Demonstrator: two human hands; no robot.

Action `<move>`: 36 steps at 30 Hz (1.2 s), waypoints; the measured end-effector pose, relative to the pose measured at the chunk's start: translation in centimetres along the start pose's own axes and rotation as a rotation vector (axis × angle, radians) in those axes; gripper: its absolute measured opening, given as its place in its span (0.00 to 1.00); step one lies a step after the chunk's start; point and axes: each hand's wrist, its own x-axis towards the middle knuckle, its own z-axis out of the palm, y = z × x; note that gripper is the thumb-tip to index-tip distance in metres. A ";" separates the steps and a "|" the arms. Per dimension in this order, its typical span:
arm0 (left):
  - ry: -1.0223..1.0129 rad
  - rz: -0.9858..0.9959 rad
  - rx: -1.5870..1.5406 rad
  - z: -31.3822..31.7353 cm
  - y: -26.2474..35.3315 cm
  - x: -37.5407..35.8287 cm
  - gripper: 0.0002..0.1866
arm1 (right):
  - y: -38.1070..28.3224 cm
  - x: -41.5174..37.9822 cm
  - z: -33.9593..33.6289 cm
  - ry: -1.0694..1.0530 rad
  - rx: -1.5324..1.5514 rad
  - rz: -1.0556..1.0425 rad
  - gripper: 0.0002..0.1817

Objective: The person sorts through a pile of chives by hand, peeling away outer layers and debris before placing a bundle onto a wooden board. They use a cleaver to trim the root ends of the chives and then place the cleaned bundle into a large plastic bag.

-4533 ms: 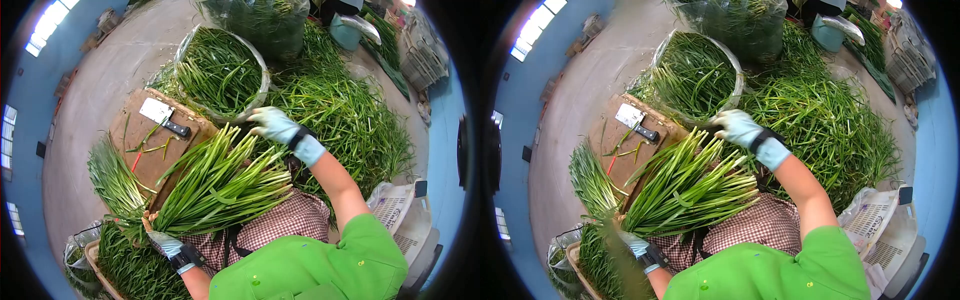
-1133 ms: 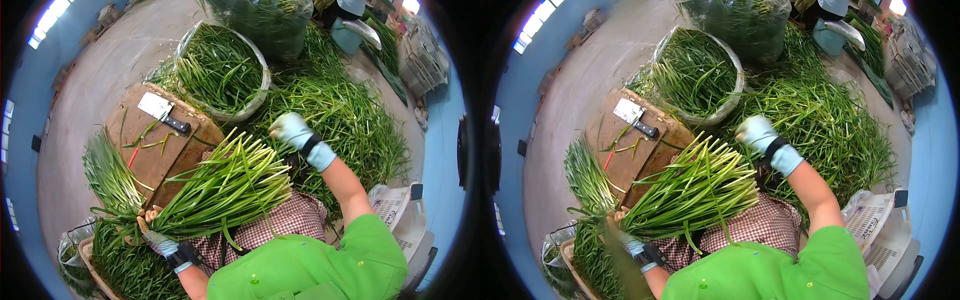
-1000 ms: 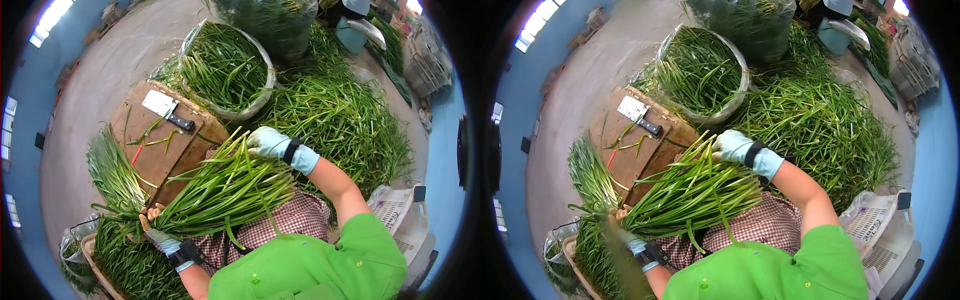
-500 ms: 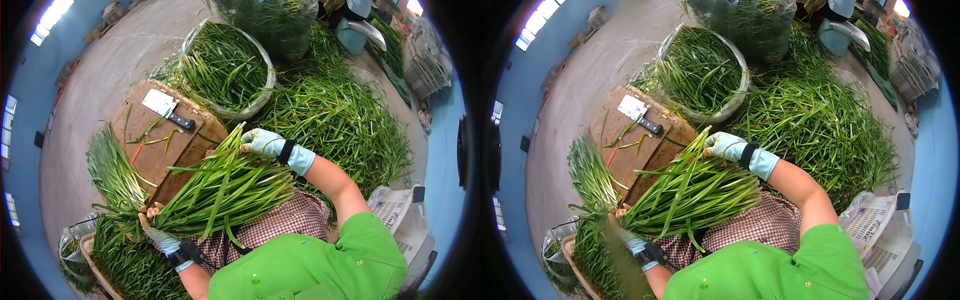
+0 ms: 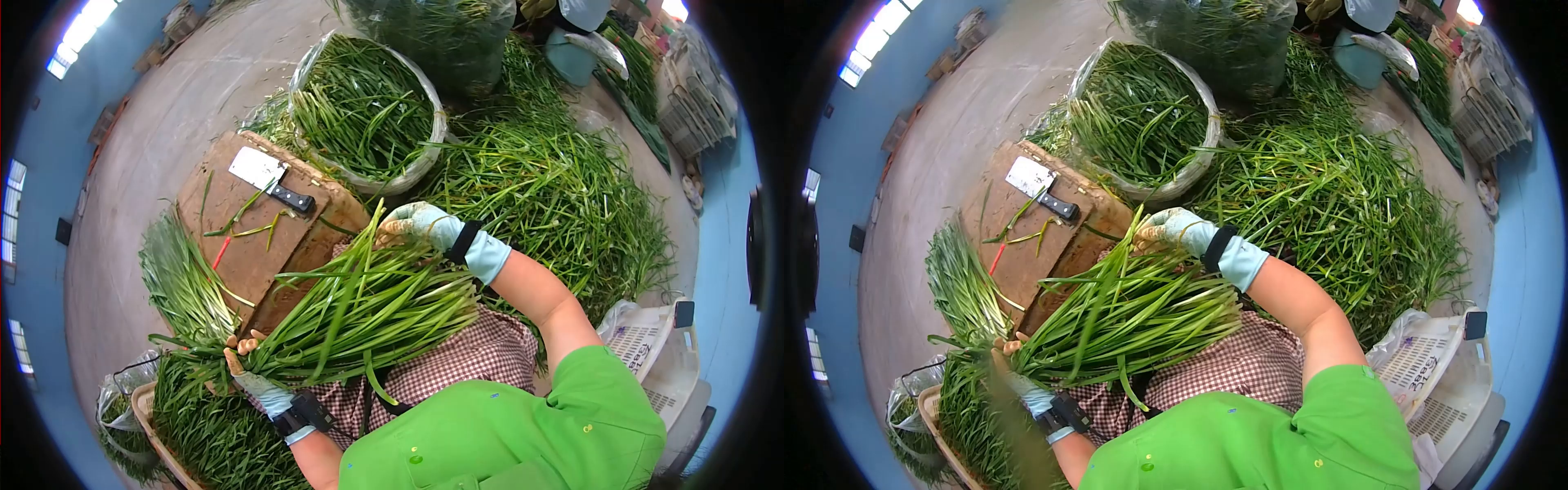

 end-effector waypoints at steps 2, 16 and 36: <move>-0.014 -0.017 -0.015 -0.3 0.1 0.2 0.11 | 0.8 0.3 0.0 -0.012 -0.021 -0.028 0.08; -0.027 -0.011 0.017 -0.7 0.2 0.4 0.12 | -4.1 -2.7 0.6 -0.064 0.154 -0.266 0.09; 0.022 0.008 0.020 -0.5 0.1 0.2 0.11 | -5.7 -3.2 3.0 -0.037 -0.144 -0.284 0.17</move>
